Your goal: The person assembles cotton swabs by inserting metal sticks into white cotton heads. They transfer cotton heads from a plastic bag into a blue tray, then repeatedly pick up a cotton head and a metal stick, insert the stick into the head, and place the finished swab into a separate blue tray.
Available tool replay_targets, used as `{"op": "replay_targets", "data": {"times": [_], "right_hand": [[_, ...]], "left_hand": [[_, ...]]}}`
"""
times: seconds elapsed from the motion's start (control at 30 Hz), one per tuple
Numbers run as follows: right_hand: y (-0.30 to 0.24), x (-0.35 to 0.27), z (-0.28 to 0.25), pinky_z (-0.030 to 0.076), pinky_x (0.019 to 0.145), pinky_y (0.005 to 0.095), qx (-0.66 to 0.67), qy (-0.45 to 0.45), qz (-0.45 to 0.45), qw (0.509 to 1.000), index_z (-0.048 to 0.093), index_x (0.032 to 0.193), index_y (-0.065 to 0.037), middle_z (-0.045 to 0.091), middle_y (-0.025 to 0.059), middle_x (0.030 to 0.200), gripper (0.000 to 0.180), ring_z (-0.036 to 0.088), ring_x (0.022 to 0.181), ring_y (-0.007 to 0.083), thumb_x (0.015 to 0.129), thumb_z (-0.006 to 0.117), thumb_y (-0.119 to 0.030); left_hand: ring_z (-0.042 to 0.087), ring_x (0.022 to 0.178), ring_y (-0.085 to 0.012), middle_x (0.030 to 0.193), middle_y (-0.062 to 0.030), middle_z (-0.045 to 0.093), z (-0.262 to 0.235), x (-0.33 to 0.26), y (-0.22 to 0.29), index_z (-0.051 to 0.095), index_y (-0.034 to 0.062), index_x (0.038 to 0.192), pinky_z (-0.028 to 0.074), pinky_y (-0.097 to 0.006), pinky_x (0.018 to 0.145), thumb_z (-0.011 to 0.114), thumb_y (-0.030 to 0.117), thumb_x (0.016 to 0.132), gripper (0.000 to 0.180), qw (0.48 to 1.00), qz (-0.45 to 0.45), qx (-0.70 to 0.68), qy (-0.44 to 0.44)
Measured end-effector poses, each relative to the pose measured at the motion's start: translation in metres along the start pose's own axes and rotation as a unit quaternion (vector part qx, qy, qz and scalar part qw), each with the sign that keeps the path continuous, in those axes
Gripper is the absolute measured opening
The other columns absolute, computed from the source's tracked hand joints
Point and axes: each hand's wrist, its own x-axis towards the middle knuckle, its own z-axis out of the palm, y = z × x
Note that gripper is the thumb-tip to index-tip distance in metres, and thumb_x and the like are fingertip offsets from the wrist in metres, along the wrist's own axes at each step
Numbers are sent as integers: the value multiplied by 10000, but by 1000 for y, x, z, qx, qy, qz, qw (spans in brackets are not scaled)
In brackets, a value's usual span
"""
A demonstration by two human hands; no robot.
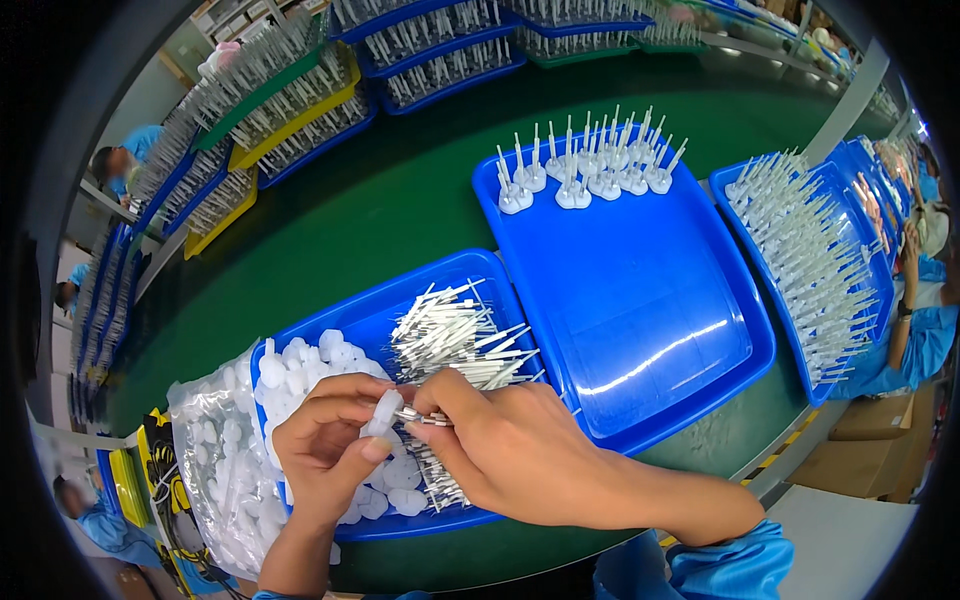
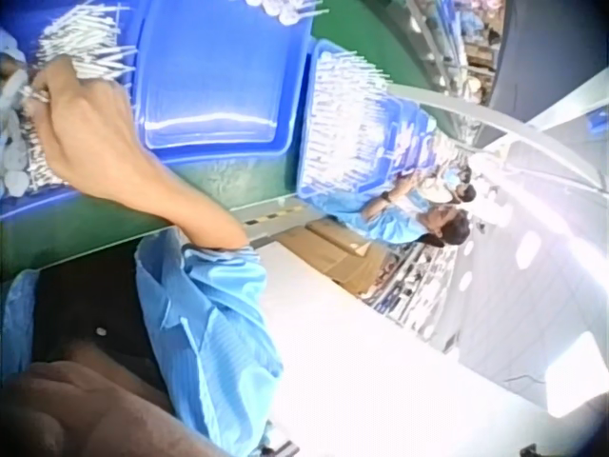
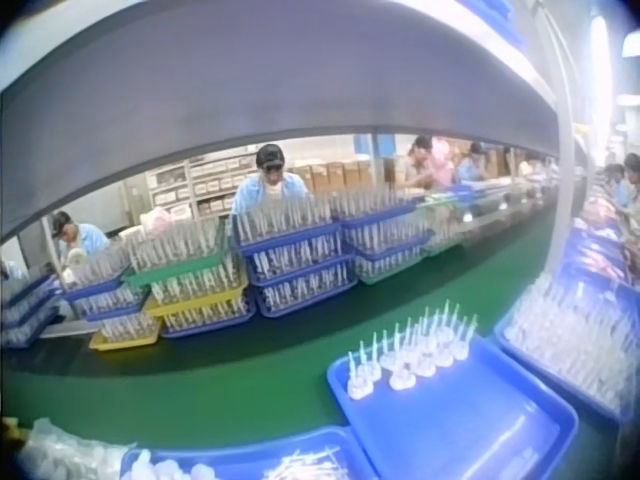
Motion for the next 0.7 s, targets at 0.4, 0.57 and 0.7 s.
{"op": "replay_targets", "data": {"times": [0.4,0.57,0.7], "right_hand": [[-2,-6,2,419,411,437,-25,29,-10,999,538,972,-37,570,130,531,135,592,454,345,965,633,-133],[-3,-9,5,432,429,371,-100,37,-26,994,570,992,-27,596,93,580,177,615,479,282,872,700,-22],[1,-10,6,428,422,371,-98,40,-38,994,568,979,-27,590,94,576,177,606,464,282,864,702,-14]], "left_hand": [[650,1122,-289,1176,-235,687,-12,-3,-3,719,-54,1094,490,-418,990,750,-117,785,317,998,-35,-11,-55],[667,1093,-261,1113,-210,726,-9,-5,-4,734,-55,1080,484,-413,975,771,-108,766,321,998,-18,45,-51],[677,1066,-259,1112,-209,729,-9,-4,-3,737,-59,1073,484,-388,928,786,-96,756,323,994,-4,88,-64]]}}
